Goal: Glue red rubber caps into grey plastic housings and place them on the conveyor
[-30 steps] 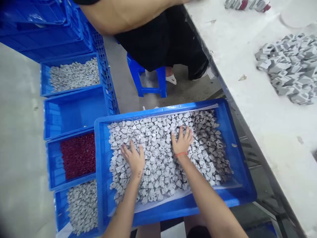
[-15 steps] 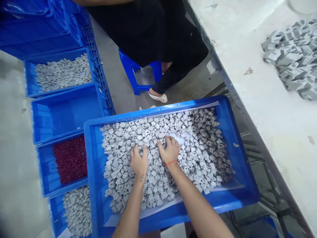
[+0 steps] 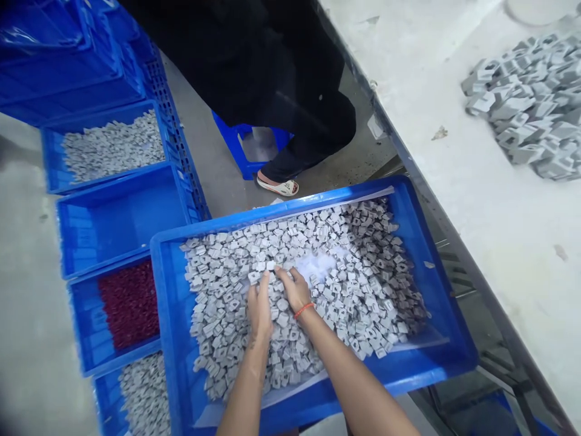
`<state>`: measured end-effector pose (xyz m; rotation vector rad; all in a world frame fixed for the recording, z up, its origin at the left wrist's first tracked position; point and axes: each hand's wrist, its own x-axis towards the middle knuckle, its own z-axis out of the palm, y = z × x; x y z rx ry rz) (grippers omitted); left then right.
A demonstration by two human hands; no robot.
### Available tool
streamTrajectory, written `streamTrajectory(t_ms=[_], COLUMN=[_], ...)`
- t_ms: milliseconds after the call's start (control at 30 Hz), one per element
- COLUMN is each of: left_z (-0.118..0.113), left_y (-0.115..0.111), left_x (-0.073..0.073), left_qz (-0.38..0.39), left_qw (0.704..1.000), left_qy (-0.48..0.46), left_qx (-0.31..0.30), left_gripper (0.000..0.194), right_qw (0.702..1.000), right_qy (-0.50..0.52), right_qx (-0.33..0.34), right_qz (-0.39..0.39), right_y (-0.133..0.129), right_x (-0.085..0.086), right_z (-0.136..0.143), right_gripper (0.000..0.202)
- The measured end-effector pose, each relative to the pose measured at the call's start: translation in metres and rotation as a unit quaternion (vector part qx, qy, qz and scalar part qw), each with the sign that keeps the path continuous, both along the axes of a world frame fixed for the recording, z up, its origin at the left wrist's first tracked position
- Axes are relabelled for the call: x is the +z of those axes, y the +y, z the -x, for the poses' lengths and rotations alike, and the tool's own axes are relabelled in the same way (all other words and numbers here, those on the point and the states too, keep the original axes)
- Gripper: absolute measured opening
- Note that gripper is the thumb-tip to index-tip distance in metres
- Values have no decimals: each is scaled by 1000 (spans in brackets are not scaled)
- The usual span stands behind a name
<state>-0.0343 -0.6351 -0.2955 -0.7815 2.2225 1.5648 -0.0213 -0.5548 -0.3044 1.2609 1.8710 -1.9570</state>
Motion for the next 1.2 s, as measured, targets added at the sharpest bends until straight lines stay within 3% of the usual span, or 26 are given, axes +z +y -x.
streamTrajectory(t_ms=[167, 467, 567, 700, 833, 933, 1000, 1067, 1133, 1200], left_z=[-9, -25, -24, -17, -1, 16, 26, 33, 39, 42], left_y=[20, 20, 29, 62, 136, 219, 280, 334, 378, 407], left_x=[20, 70, 106, 175, 233, 257, 261, 256, 245, 232], left_qz=[-33, -58, -83, -145, -230, -275, -297, -302, -287, -252], left_qw=[996, 983, 978, 975, 953, 917, 895, 874, 860, 852], left_qy=[41, 21, 21, 57, 195, 276, 303, 333, 362, 392], left_qx=[65, 174, 189, 161, 21, -84, -139, -183, -216, -238], left_gripper=[27, 33, 35, 38, 33, 29, 30, 28, 25, 23], right_qw=[992, 964, 955, 941, 919, 898, 880, 864, 853, 842], right_qy=[66, 143, 171, 249, 342, 387, 403, 403, 390, 371], right_qx=[-46, -107, -125, -132, -162, -211, -246, -275, -296, -313], right_qz=[103, 196, 206, 190, 108, 7, -61, -125, -182, -234], right_y=[-3, -11, -3, 34, 111, 193, 251, 304, 346, 375], right_x=[5, 59, 93, 165, 236, 265, 269, 262, 248, 230], right_z=[-6, -18, -18, -13, -3, 6, 10, 12, 14, 16], right_gripper=[30, 34, 33, 35, 38, 37, 39, 36, 32, 30])
